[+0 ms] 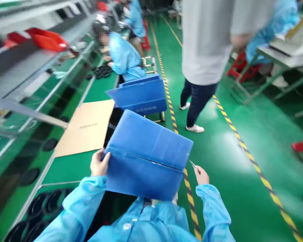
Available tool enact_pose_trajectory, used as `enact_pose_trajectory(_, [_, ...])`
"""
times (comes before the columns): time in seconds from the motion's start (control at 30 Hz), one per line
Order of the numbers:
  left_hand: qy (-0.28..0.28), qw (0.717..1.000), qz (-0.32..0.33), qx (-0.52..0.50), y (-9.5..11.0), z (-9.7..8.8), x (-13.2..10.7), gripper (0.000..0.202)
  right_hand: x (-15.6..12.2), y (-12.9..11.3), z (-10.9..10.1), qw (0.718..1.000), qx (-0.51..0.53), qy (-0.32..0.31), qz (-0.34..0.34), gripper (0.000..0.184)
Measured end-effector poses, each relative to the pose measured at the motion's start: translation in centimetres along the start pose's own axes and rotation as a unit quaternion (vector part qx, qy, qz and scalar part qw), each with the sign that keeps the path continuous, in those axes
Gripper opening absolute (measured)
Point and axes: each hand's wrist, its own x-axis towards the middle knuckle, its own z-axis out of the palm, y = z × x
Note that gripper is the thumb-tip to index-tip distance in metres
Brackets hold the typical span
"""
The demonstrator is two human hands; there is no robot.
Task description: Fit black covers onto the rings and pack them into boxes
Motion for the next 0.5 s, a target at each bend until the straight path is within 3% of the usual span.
enact_pose_trajectory(0.07, [-0.011, 1.0, 0.005, -0.027, -0.3, -0.5, -1.0, 0.039, 2.9, -8.7, -0.3, 0.991, 0.011, -0.008, -0.131, 0.048])
enact_pose_trajectory(0.13, [-0.022, 0.998, 0.014, -0.05, -0.6, -1.2, -1.8, 0.034, 3.8, -19.1, 0.6, 0.951, 0.019, -0.048, -0.306, 0.043])
enact_pose_trajectory(0.2, [-0.028, 0.997, 0.02, -0.069, -0.9, -1.8, -2.6, 0.03, 2.5, -29.6, 2.6, 0.874, -0.033, -0.111, -0.472, 0.034])
enact_pose_trajectory(0.3, [-0.041, 0.994, 0.019, -0.104, -1.4, -2.5, -3.8, 0.027, -1.0, -41.8, 7.1, 0.744, -0.201, -0.174, -0.612, 0.029])
enact_pose_trajectory(0.4, [-0.043, 0.988, 0.019, -0.15, -1.7, -3.0, -4.7, 0.025, -3.9, -48.6, 11.6, 0.626, -0.364, -0.215, -0.655, 0.034])
enact_pose_trajectory(0.5, [-0.046, 0.98, 0.023, -0.191, -1.9, -3.4, -4.9, 0.023, -5.2, -51.5, 14.5, 0.545, -0.464, -0.239, -0.657, 0.036])
